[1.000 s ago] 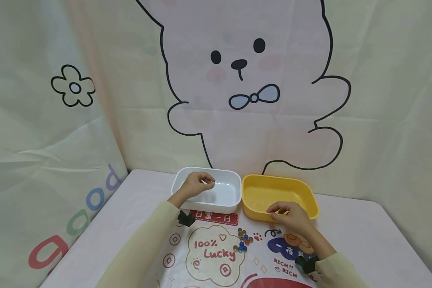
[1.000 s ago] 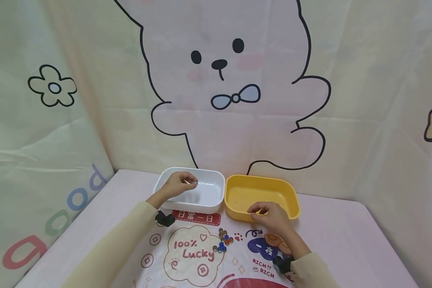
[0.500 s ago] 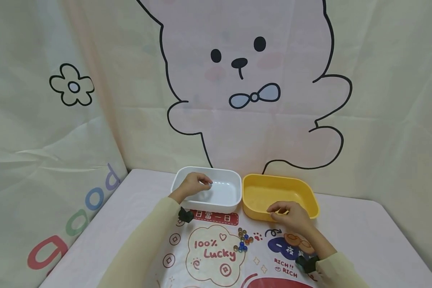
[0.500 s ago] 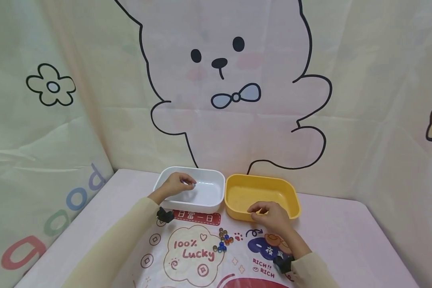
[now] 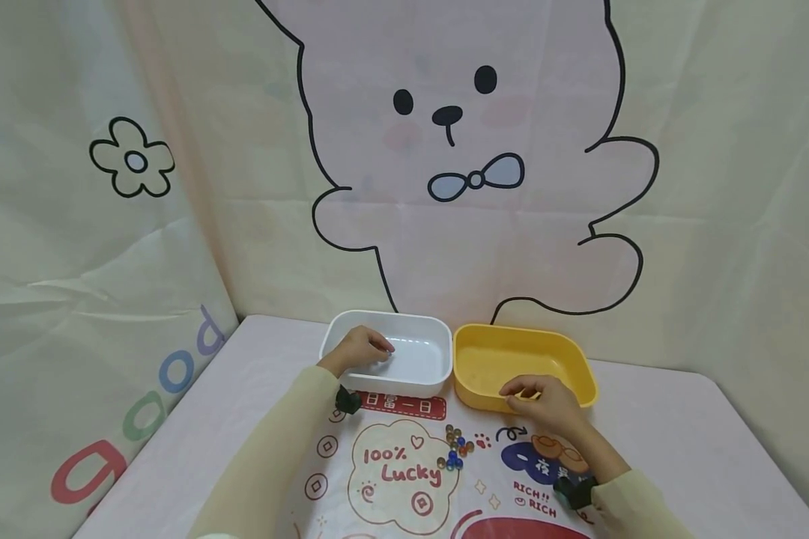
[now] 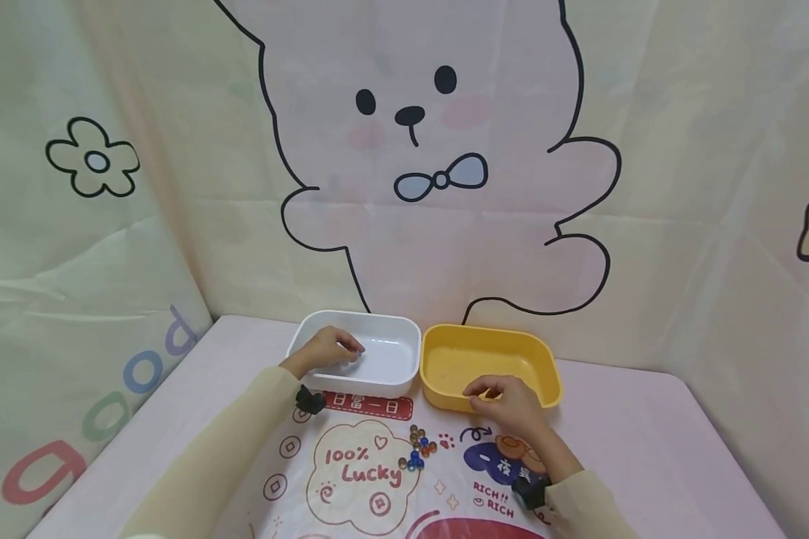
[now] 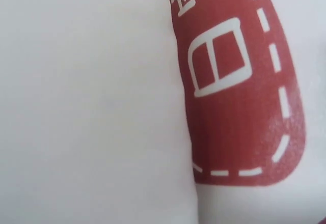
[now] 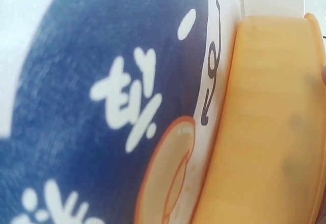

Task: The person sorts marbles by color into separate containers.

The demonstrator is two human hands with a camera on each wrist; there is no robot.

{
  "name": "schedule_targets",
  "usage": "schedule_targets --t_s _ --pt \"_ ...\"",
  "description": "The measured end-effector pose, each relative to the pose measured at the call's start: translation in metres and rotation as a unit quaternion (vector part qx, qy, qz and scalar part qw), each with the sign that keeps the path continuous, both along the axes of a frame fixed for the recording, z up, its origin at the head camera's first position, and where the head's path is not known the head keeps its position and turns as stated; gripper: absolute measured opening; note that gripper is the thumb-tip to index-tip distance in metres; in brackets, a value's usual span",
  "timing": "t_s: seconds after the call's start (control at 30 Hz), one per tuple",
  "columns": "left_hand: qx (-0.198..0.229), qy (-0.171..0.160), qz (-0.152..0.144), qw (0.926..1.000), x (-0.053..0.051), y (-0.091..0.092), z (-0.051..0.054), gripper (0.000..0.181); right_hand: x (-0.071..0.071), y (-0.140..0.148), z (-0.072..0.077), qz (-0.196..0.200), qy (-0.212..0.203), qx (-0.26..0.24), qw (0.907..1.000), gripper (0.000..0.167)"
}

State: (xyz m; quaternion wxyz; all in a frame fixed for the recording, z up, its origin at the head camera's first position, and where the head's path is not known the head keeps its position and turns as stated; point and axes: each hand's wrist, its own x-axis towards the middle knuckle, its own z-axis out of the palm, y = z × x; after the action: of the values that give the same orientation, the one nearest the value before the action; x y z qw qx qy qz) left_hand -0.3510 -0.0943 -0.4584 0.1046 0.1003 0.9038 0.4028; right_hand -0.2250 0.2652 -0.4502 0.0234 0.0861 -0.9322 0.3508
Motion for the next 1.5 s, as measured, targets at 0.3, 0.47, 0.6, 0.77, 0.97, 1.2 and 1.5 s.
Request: schedule_targets --t_s 0.3,0.47,0.6,0.77,0.97,1.2,1.5 --pt "-0.011 -0.016 0.007 0.9998 0.001 0.002 -0.003 0.015 -0.001 0.002 -0.002 0.004 0.003 0.003 1.0 0.007" --pt "-0.021 -0.024 0.018 0.9993 0.003 0.003 -0.005 0.015 -0.002 0.002 -0.002 0.005 0.004 0.003 1.0 0.007" --pt "-0.027 -0.027 0.02 0.9991 0.003 0.004 -0.004 0.015 -0.001 0.002 -0.001 0.005 0.005 0.005 1.0 0.007" --pt "-0.026 -0.023 0.016 0.9993 0.001 0.004 -0.001 0.016 -0.001 0.002 -0.001 0.007 0.006 0.003 1.0 0.006" --pt "-0.04 -0.012 -0.002 0.9991 -0.001 0.003 0.002 0.026 -0.001 0.002 0.0 0.008 0.001 0.0 1.0 0.006" --pt "-0.073 0.02 -0.021 0.9969 0.005 0.001 0.014 0.03 -0.001 0.0 -0.001 0.008 0.002 0.002 1.0 0.007" --pt "-0.067 0.054 -0.051 0.9949 0.017 -0.002 0.033 0.03 -0.001 0.002 -0.002 0.012 0.005 0.008 0.9999 0.008"
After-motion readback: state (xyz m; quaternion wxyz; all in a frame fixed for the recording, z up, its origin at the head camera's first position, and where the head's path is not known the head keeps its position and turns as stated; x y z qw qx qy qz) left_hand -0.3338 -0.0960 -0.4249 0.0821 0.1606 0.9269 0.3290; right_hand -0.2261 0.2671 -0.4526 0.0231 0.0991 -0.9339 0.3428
